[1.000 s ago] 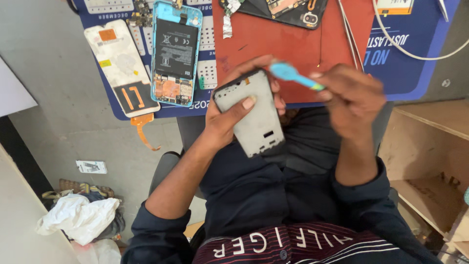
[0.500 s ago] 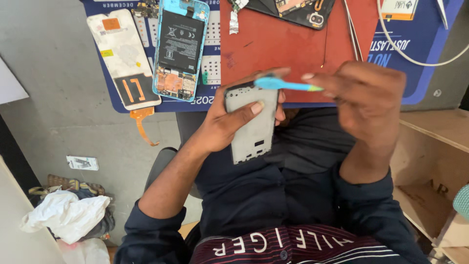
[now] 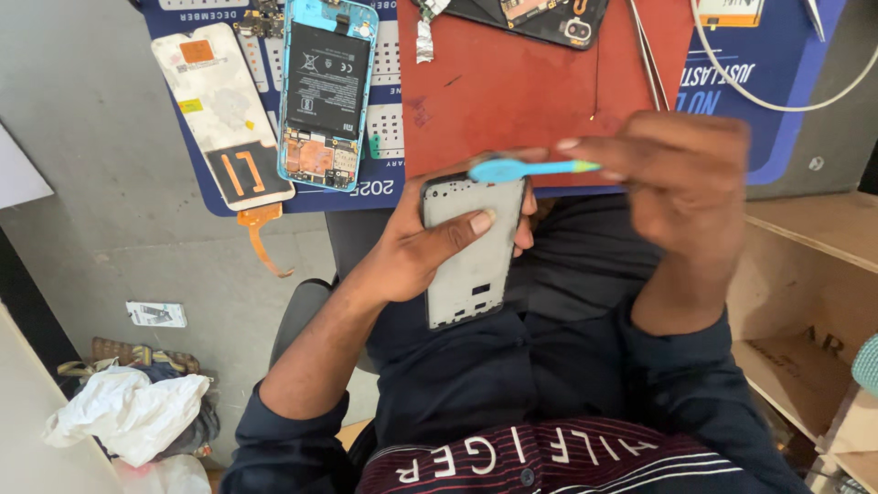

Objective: The person retrieves a smartphone motherboard from a parts bin and places it on the workbench. They then clean the inside of a white phone casing using a toothbrush and apply adhesive from a tube along the casing's edge.

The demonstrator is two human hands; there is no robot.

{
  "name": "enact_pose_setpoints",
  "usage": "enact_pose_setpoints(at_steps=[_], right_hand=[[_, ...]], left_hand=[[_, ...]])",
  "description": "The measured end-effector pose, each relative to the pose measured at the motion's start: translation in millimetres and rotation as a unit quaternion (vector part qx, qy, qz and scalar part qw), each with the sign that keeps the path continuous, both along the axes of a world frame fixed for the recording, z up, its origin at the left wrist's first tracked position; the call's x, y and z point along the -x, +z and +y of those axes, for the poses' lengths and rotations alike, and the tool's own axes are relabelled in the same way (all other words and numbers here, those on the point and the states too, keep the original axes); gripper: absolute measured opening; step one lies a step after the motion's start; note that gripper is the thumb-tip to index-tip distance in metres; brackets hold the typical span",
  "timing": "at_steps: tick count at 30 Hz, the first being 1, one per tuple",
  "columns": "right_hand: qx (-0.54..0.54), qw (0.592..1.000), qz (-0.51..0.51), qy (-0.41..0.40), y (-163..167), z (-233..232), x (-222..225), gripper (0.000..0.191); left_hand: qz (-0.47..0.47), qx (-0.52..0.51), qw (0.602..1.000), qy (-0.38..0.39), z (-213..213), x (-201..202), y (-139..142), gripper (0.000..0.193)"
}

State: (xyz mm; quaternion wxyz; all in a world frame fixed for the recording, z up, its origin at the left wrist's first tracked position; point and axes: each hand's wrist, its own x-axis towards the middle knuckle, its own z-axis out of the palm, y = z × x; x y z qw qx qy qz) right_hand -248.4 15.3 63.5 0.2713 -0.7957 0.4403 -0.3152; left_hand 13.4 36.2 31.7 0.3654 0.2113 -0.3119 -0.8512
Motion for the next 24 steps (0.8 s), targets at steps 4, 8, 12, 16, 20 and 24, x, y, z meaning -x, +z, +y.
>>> enact_pose_setpoints(at_steps=[4,8,12,16,20,24], right_hand=[[0.041,0.999,0.017,0.028,-2.3,-0.5,-2.7,0.046],[0.035,0.998,0.049,-0.017,3.1,7.5,8.1,0.033],[0.005,0.995,-0.014,-0.103,-5.4,8.5,62.9,0.018],[-0.01,0.969,-0.2,-0.143,-58.5,11.0,85.8,0.034],[-0.001,0.969,-0.195,-0.149,-81.3,12.1,92.2,0.036],[-0.004,0.957,-0.208,-0.202,-84.6,8.2,91.6,0.037]], left_hand=[[0.028,0.0,1.0,-0.008,0.9,3.8,3.0,0.052],[0.023,-0.042,0.999,-0.021,2.4,2.4,13.4,0.055],[0.099,-0.093,0.99,-0.034,3.8,-1.8,25.7,0.054],[0.127,-0.123,0.983,-0.052,5.8,-2.8,33.3,0.055],[0.149,-0.135,0.978,-0.056,7.4,-2.8,36.1,0.056],[0.163,-0.137,0.975,-0.055,8.6,-2.0,37.2,0.057]])
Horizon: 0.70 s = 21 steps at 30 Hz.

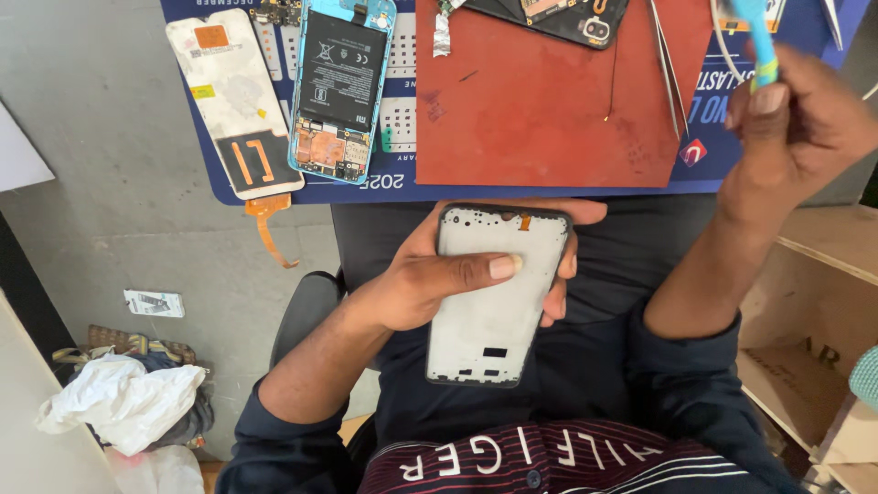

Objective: The person retrieves a smartphone motherboard from a parts bin and places it on the workbench. They then clean the inside of a white phone casing using a toothbrush and apply adhesive from a tube along the casing's edge.

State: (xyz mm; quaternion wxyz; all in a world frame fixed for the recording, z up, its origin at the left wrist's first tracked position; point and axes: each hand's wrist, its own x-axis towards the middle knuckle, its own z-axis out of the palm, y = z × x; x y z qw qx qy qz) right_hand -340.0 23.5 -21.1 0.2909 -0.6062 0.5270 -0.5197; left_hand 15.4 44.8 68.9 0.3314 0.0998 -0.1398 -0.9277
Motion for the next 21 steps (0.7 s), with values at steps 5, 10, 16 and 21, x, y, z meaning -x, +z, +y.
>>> enact_pose_setpoints(at_steps=[5,10,16,21], right_hand=[[-0.015,0.999,0.011,-0.032,-3.8,-3.9,0.4,0.036],[-0.017,0.999,0.036,-0.022,-5.5,-7.9,-1.9,0.034],[-0.059,0.996,0.027,-0.065,-12.0,-9.5,6.8,0.028],[-0.071,0.994,0.009,-0.084,-20.4,-7.4,17.9,0.039]], left_hand=[[0.031,-0.021,0.999,-0.01,0.4,0.1,-0.3,0.061],[0.04,-0.036,0.998,-0.021,1.4,-0.6,-1.2,0.065],[0.049,-0.046,0.997,-0.027,2.2,-1.1,-2.0,0.066],[0.058,-0.048,0.997,-0.032,2.0,0.7,-3.1,0.064]])
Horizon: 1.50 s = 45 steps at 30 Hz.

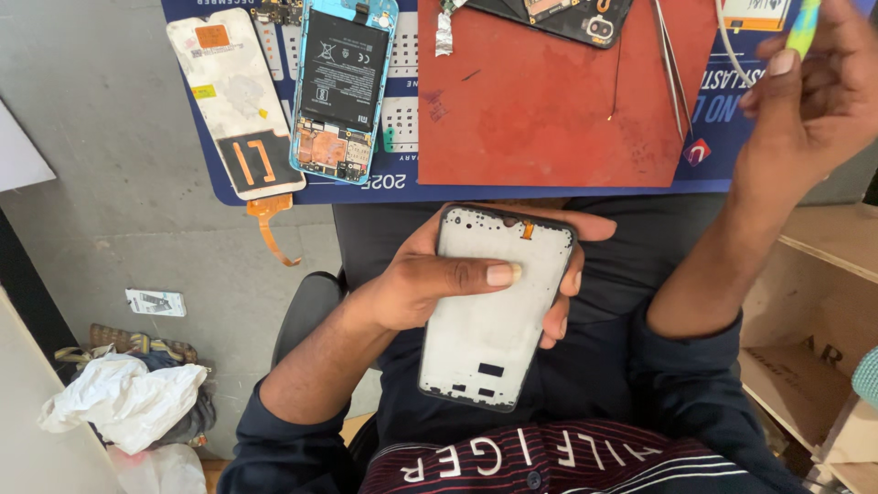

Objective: The person retrieves a smartphone motherboard from a parts bin and places it on the workbench. They then clean the inside of a white phone casing using a toothbrush and apply adhesive from a tube along the casing's edge.

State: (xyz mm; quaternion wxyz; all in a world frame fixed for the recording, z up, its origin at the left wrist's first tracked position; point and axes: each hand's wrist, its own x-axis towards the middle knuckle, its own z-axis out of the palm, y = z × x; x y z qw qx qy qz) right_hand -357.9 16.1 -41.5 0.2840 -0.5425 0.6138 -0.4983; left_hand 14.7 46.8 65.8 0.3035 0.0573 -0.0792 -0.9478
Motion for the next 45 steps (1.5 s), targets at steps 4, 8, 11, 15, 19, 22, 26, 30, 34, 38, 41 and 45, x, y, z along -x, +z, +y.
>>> enact_pose_setpoints(at_steps=[4,8,11,15,19,22,26,30,34,38,41,45], right_hand=[[0.038,0.998,0.042,0.028,0.5,-0.6,2.2,0.038],[0.051,0.995,0.079,0.027,4.4,-3.6,1.2,0.028],[0.043,0.992,0.116,0.022,7.6,-4.7,0.6,0.026],[0.048,0.988,0.143,0.038,10.6,-5.2,-1.9,0.034],[0.047,0.985,0.157,0.046,12.8,-5.2,-5.9,0.042],[0.024,0.984,0.176,0.032,15.0,-4.6,-7.2,0.039],[0.022,0.981,0.19,0.04,16.5,-5.8,-7.5,0.039],[0.012,0.984,0.174,0.035,16.2,-5.6,-9.0,0.041],[-0.001,0.983,0.183,0.024,15.3,-3.9,-11.5,0.045],[-0.001,0.983,0.18,0.023,15.3,-4.0,-13.4,0.051],[-0.009,0.979,0.202,0.024,17.2,-4.2,-14.3,0.05],[-0.03,0.972,0.232,0.035,21.3,-4.4,-18.4,0.051]], left_hand=[[-0.004,0.019,1.0,-0.003,-0.7,0.0,0.1,0.063],[-0.019,0.028,0.999,-0.005,-0.5,-0.2,1.8,0.064],[-0.028,0.036,0.999,-0.002,-0.6,0.6,3.1,0.064],[-0.029,0.03,0.999,-0.006,-0.6,-1.1,4.7,0.064],[-0.033,0.029,0.999,-0.008,-1.1,-2.5,4.4,0.064],[-0.034,0.034,0.999,-0.004,-1.3,-1.9,3.6,0.063],[-0.045,0.042,0.998,-0.007,-1.4,-2.7,3.5,0.062],[-0.044,0.033,0.998,-0.01,-1.2,-4.2,4.6,0.061],[-0.049,0.039,0.998,-0.008,-1.4,-2.1,4.1,0.06],[-0.052,0.039,0.998,-0.006,-1.1,-0.6,3.7,0.06],[-0.05,0.037,0.998,-0.008,-1.2,-1.8,3.7,0.061],[-0.06,0.066,0.996,0.005,-1.7,-0.3,2.0,0.065]])
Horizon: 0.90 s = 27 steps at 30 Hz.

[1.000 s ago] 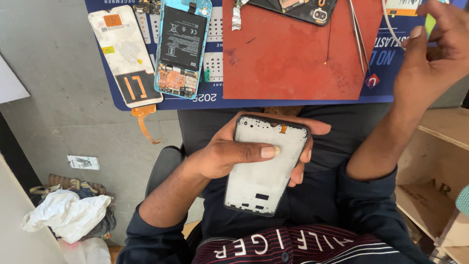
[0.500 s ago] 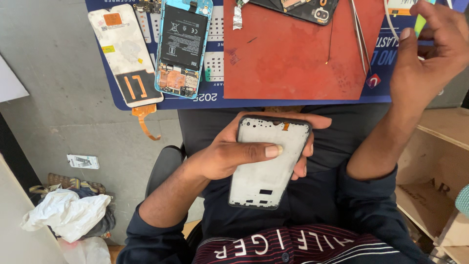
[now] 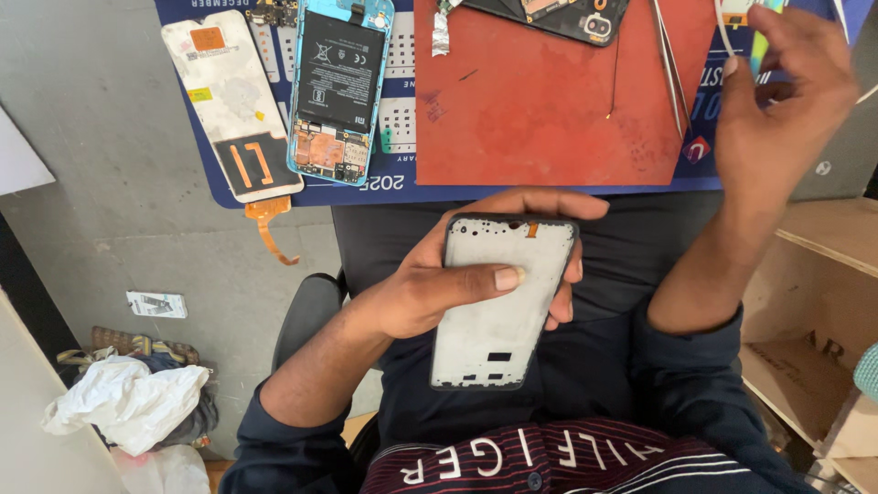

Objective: The person retrieves a smartphone motherboard from a parts bin and places it on the workbench. They then clean the inside of a white phone casing using a toothbrush and apply adhesive from a tube along the casing's edge.

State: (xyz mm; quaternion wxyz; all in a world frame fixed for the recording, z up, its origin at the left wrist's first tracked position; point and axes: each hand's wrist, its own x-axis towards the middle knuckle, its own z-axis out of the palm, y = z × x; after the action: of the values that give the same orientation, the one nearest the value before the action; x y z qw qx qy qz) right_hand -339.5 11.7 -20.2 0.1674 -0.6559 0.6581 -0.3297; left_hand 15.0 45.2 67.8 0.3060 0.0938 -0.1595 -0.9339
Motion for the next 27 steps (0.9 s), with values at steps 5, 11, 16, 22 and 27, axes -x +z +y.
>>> enact_pose_setpoints(at_steps=[5,11,16,22,27], right_hand=[[0.06,0.983,0.167,0.045,20.0,-6.4,-19.8,0.049],[0.128,0.985,-0.036,0.11,69.0,10.3,-81.6,0.014],[0.129,0.963,-0.101,0.215,89.9,29.4,-124.8,0.012],[0.113,0.964,-0.074,0.227,98.0,29.5,-133.6,0.021],[0.148,0.959,-0.02,0.241,92.9,32.4,-133.1,0.023]], left_hand=[[-0.032,0.034,0.999,0.011,0.7,0.3,-0.9,0.068],[-0.134,0.107,0.985,0.026,6.5,8.0,4.0,0.07],[-0.256,0.195,0.947,0.013,6.2,15.4,8.6,0.079],[-0.338,0.255,0.906,0.016,8.4,20.3,12.5,0.082],[-0.391,0.323,0.861,0.041,10.2,24.6,7.8,0.084]])
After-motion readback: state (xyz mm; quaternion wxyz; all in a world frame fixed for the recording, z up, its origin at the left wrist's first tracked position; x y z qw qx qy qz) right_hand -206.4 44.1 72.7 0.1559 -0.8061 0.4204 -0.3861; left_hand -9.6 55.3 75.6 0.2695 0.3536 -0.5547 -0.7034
